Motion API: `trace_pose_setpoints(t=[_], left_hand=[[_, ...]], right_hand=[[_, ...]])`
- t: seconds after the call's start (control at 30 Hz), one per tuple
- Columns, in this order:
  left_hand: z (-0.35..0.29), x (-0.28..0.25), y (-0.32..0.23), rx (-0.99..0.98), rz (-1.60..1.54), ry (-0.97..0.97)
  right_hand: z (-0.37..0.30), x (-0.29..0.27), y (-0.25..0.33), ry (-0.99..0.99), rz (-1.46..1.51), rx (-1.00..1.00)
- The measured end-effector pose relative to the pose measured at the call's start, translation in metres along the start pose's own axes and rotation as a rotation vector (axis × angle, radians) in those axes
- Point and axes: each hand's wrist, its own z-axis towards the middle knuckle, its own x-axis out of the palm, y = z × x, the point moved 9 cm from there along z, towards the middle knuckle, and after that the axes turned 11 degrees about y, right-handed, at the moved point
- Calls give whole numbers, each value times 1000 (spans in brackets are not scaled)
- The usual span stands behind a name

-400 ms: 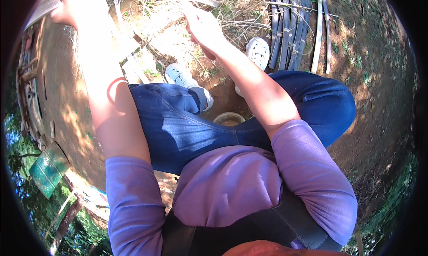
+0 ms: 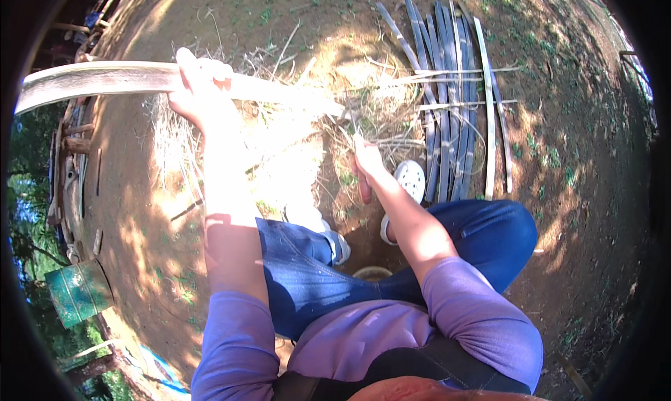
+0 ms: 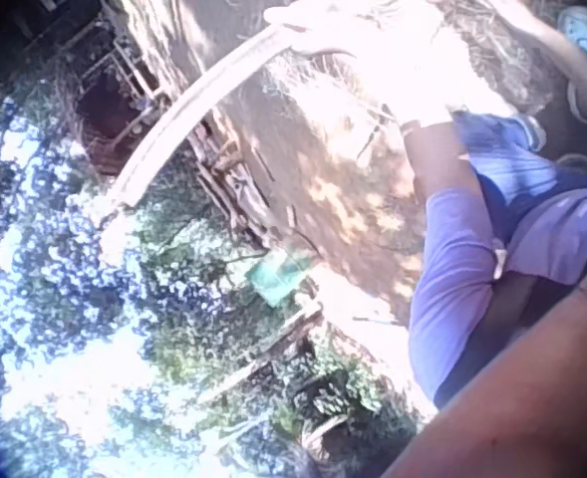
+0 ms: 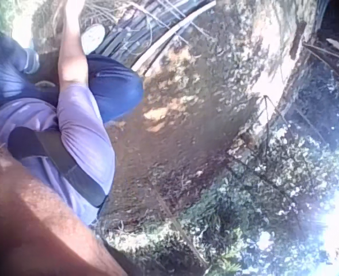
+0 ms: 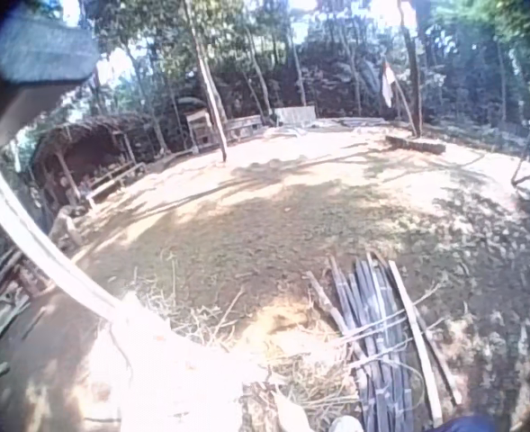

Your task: The person shaves a bamboo strip with a knife, drawing the blade along its length to smooth it while holding the wood by hand.

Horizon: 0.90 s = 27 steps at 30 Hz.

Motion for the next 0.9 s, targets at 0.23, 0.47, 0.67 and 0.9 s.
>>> trace_pose_setpoints(t=[0.23, 0.47, 0.67, 0.9], left_hand=[[2, 6, -10, -65, -63, 2], [-7, 9, -12, -51, -56, 11], [-6, -3, -9, 68, -75, 91], [-8, 12, -7, 87, -140, 167]], right_hand=[[27, -14, -36, -73, -150, -22], [-1, 2, 2, 26, 119, 101], [-39, 72, 81, 244, 79, -180], [-5, -22, -58, 30, -83, 179]])
